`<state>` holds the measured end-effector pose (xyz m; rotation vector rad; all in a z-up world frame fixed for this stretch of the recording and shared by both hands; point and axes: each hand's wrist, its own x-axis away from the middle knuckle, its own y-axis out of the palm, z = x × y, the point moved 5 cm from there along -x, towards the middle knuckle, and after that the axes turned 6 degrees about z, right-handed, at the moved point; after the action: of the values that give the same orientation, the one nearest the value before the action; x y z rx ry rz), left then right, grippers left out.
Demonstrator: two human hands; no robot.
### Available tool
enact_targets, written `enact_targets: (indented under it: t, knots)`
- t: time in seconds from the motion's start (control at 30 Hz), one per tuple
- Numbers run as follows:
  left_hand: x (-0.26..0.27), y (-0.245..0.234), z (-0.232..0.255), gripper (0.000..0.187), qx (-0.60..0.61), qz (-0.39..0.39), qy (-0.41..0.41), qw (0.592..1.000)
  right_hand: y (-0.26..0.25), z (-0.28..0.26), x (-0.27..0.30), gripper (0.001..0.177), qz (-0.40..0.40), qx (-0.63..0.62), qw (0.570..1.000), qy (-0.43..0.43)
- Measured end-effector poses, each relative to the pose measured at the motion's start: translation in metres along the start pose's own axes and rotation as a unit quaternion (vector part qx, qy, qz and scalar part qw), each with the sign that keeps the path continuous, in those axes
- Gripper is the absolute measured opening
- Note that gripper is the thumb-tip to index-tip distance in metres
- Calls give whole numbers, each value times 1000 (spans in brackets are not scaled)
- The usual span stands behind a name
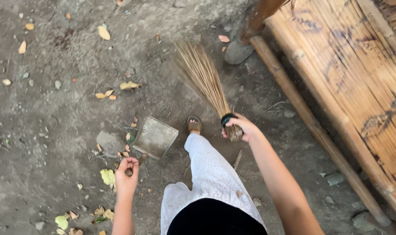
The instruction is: The person sweeps dirt and debris into a dustpan using a small hand broom while moving around an outdoor area.
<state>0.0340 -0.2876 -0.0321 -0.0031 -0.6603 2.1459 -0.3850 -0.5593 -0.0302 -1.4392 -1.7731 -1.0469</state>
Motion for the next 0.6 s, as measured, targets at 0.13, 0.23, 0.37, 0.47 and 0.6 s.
enact_targets:
  t: [0.13, 0.23, 0.37, 0.47, 0.6]
  knots:
    - [-43, 27, 39, 6, 10, 4, -3, 1000, -17, -90, -83, 92, 81, 72, 989, -103]
    - [-54, 41, 65, 7, 15, 11, -22, 1000, -14, -115, -148, 104, 142, 64, 983, -99]
    - [-58, 54, 85, 6, 9, 17, -30, 999, -17, -107, -186, 104, 134, 45, 990, -4]
    - [-65, 54, 95, 6, 2, 23, -31, 999, -44, -122, -146, 99, 18, 36, 999, -13]
    - [-84, 64, 118, 6, 20, 24, -6, 999, -90, -167, -69, 96, 9, 50, 999, 3]
